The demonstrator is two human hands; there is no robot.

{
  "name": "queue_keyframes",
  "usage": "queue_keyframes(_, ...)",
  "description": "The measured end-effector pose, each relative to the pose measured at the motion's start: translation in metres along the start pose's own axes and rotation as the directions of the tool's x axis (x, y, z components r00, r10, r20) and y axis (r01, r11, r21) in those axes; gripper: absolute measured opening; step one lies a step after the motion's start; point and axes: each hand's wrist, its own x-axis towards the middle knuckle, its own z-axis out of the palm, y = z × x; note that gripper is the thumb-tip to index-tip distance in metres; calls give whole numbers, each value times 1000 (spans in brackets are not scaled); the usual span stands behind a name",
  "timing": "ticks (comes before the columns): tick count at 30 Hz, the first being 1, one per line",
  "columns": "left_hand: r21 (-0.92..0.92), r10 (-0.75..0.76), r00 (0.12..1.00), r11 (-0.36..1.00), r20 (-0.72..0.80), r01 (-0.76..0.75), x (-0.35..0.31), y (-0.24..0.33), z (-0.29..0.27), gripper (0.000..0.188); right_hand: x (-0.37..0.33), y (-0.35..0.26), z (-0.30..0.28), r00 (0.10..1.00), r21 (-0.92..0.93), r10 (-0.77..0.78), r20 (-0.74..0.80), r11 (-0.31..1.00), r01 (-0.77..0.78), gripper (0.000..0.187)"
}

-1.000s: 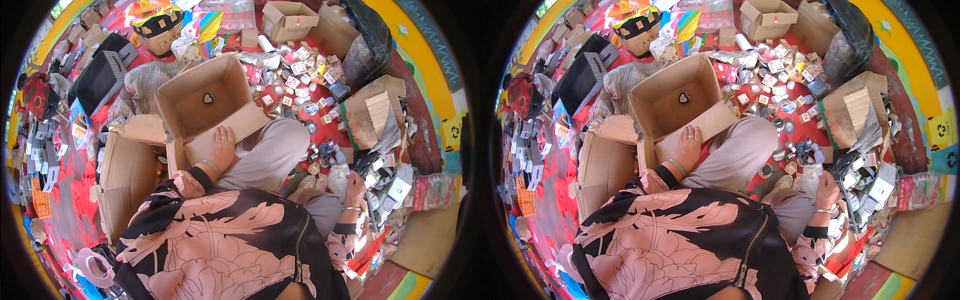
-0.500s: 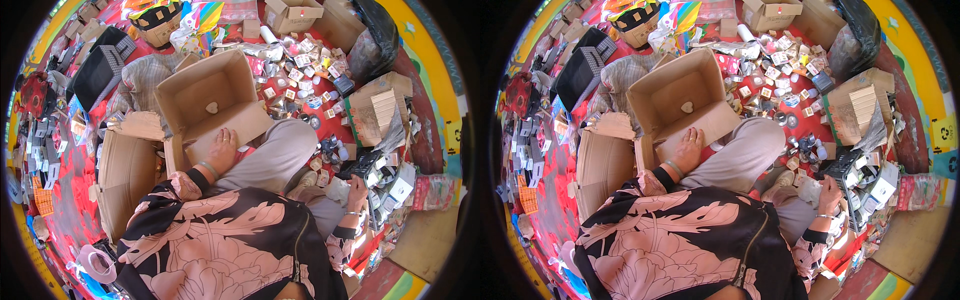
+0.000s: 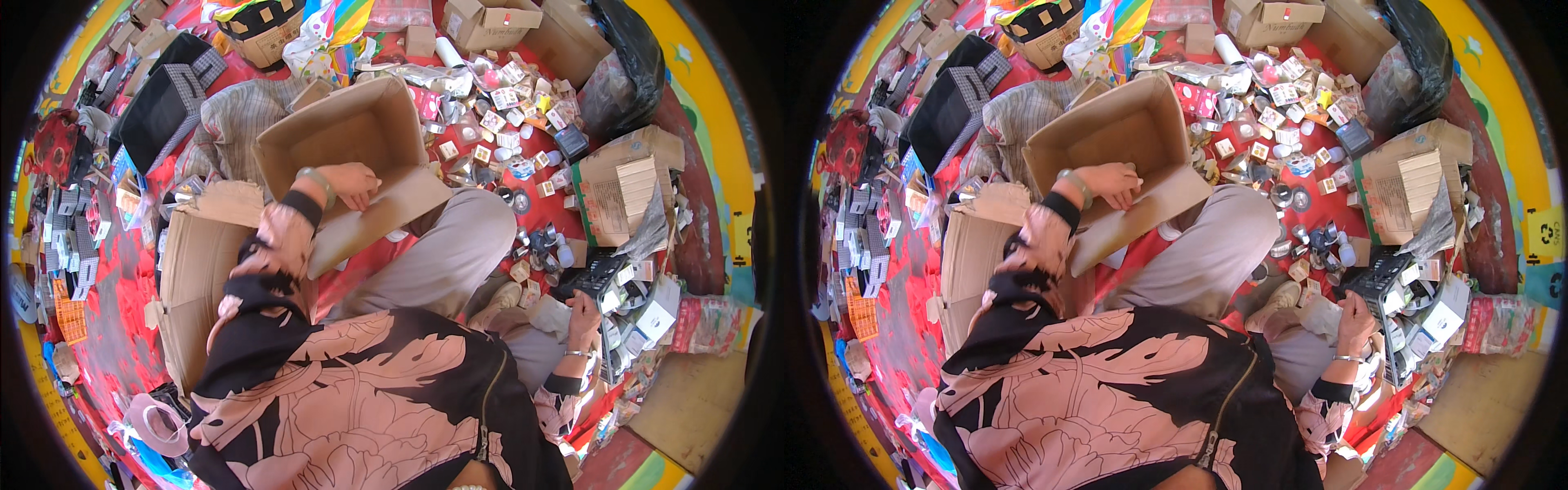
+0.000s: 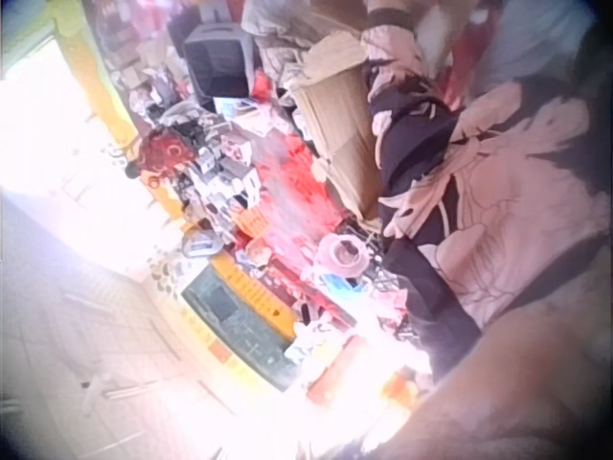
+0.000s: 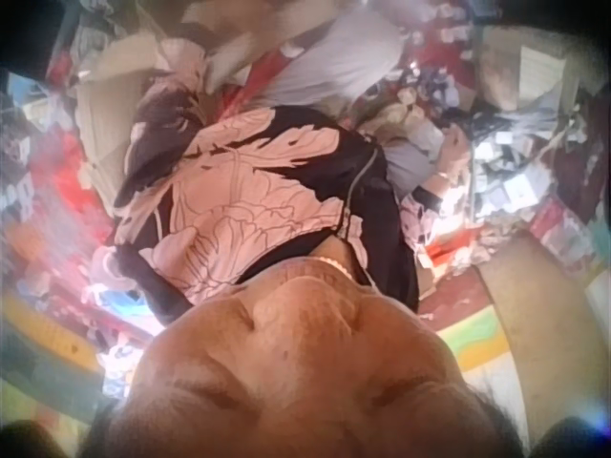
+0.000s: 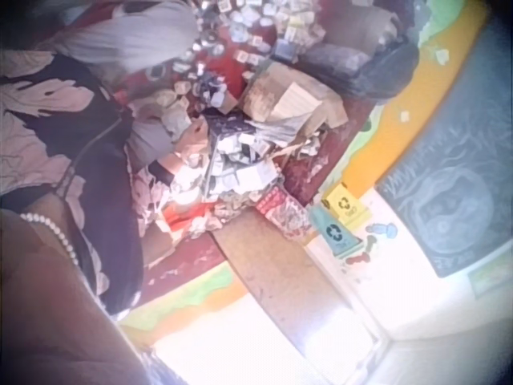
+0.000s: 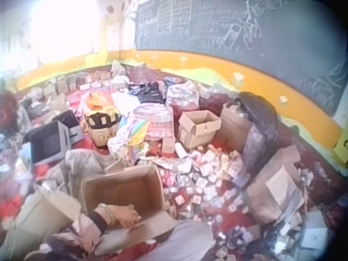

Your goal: The person sits on the floor and sorts through various items, including small boxes, plastic-wrapped goods, and white circular objects. They pick up items, open boxes, unwrap packages, and place items into a cardboard box.

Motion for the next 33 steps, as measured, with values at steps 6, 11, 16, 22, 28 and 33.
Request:
queue_keyframes(6, 893, -180, 965, 377, -191, 248, 128, -24, -46, 32, 17, -11, 12, 998, -62, -16, 55, 998, 20, 23)
queue_keyframes(11, 753, 20, 803, 364, -595, 549, 210, -96, -54, 32, 30, -26, 20, 996, -114, -11, 85, 993, 20, 25)
queue_keyframes(16, 584, 94, 669, 586, -737, 561, 271, -148, -49, 32, 42, -35, 30, 980, -184, 139, 142, 977, -112, 24)
queue_keyframes(22, 353, 10, 521, 746, -854, 565, 318, -212, -46, 35, 79, -35, 51, 971, -182, 103, 217, 981, -64, 24)
queue_keyframes(28, 561, 59, 700, 647, -711, 515, 272, -157, -51, 31, 67, -32, 54, 970, -186, 50, 237, 982, -6, 26)
queue_keyframes(33, 672, 67, 842, 638, -535, 376, 189, -80, -76, 27, 67, -40, 52, 979, -149, -39, 199, 986, 69, 26)
